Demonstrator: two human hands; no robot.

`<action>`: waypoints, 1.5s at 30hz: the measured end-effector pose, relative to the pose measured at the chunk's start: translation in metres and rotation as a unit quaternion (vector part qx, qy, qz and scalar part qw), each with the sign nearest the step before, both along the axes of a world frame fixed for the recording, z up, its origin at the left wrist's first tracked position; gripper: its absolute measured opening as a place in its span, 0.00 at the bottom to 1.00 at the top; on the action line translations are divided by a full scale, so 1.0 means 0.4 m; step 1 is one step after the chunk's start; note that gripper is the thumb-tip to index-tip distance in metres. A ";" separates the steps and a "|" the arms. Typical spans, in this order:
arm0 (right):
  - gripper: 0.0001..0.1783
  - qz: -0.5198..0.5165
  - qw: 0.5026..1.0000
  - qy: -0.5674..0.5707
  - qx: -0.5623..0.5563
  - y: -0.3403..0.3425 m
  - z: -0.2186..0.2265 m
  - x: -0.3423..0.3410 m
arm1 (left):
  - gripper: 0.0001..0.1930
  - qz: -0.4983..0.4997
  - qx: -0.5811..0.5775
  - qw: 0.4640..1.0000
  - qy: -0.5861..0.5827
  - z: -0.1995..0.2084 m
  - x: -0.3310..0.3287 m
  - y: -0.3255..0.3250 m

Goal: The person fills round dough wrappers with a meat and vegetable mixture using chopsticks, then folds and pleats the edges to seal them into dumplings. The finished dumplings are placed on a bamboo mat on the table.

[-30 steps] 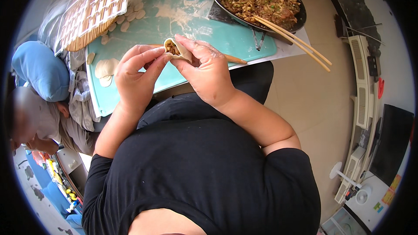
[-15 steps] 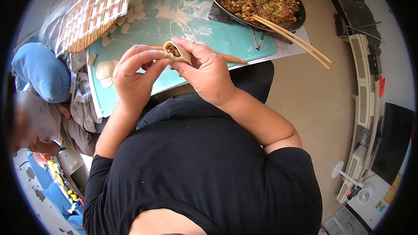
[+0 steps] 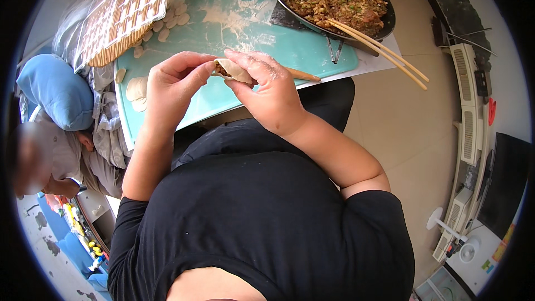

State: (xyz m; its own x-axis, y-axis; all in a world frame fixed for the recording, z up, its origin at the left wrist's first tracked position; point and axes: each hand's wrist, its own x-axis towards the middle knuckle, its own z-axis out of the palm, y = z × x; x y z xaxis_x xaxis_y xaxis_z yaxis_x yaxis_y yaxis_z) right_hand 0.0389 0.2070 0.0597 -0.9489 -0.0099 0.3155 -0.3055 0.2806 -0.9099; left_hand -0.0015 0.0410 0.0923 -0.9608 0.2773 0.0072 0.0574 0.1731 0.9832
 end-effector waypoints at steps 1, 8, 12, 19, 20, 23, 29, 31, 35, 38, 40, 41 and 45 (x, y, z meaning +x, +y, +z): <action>0.22 -0.003 1.000 0.006 0.013 -0.001 0.001 0.000 | 0.08 -0.001 -0.014 1.000 -0.006 -0.003 -0.001 0.000; 0.22 0.007 0.994 0.082 0.068 0.002 -0.020 -0.006 | 0.07 -0.001 -0.048 0.999 0.022 -0.008 0.002 0.006; 0.22 0.032 0.994 -0.054 -0.084 0.002 -0.019 -0.002 | 0.07 -0.011 0.008 1.000 0.025 -0.012 0.002 0.001; 0.22 0.067 0.977 -0.123 -0.159 0.005 -0.018 0.000 | 0.10 -0.014 -0.075 0.986 0.148 -0.010 0.014 0.002; 0.22 0.067 0.976 -0.124 -0.165 0.003 -0.016 0.000 | 0.09 -0.008 -0.080 0.984 0.159 -0.012 0.015 0.003; 0.21 0.067 0.974 -0.127 -0.174 -0.001 -0.010 0.003 | 0.08 0.007 -0.082 0.978 0.192 -0.018 0.019 0.008; 0.21 0.076 0.972 -0.145 -0.167 -0.001 -0.005 0.006 | 0.07 0.000 -0.144 0.918 0.369 -0.021 0.015 0.010; 0.22 0.083 0.972 -0.151 -0.160 0.000 -0.002 0.009 | 0.07 -0.004 -0.166 0.896 0.412 -0.020 0.013 0.011; 0.22 0.096 0.970 -0.158 -0.161 0.005 -0.002 0.008 | 0.09 -0.019 -0.163 0.913 0.373 -0.012 0.015 0.005; 0.22 0.105 0.964 -0.176 -0.172 0.011 0.014 0.010 | 0.10 -0.012 -0.092 0.949 0.302 -0.007 0.017 0.014; 0.22 0.113 0.957 -0.183 -0.196 0.013 0.014 0.011 | 0.11 -0.025 -0.052 0.954 0.293 -0.011 0.014 0.020; 0.23 0.116 0.957 -0.191 -0.184 0.017 0.015 0.011 | 0.11 -0.033 -0.066 0.951 0.300 -0.015 0.013 0.017; 0.23 0.132 0.955 -0.204 -0.171 0.023 0.016 0.008 | 0.10 -0.048 -0.112 0.936 0.330 -0.024 0.011 0.008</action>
State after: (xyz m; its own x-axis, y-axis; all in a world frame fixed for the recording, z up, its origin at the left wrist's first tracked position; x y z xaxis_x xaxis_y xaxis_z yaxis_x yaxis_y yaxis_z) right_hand 0.0422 0.2162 0.0661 -0.9723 -0.2278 -0.0531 0.0756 -0.0911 -0.9930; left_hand 0.0029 0.0440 0.0825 -0.7373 0.4285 0.5223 0.6662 0.3331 0.6672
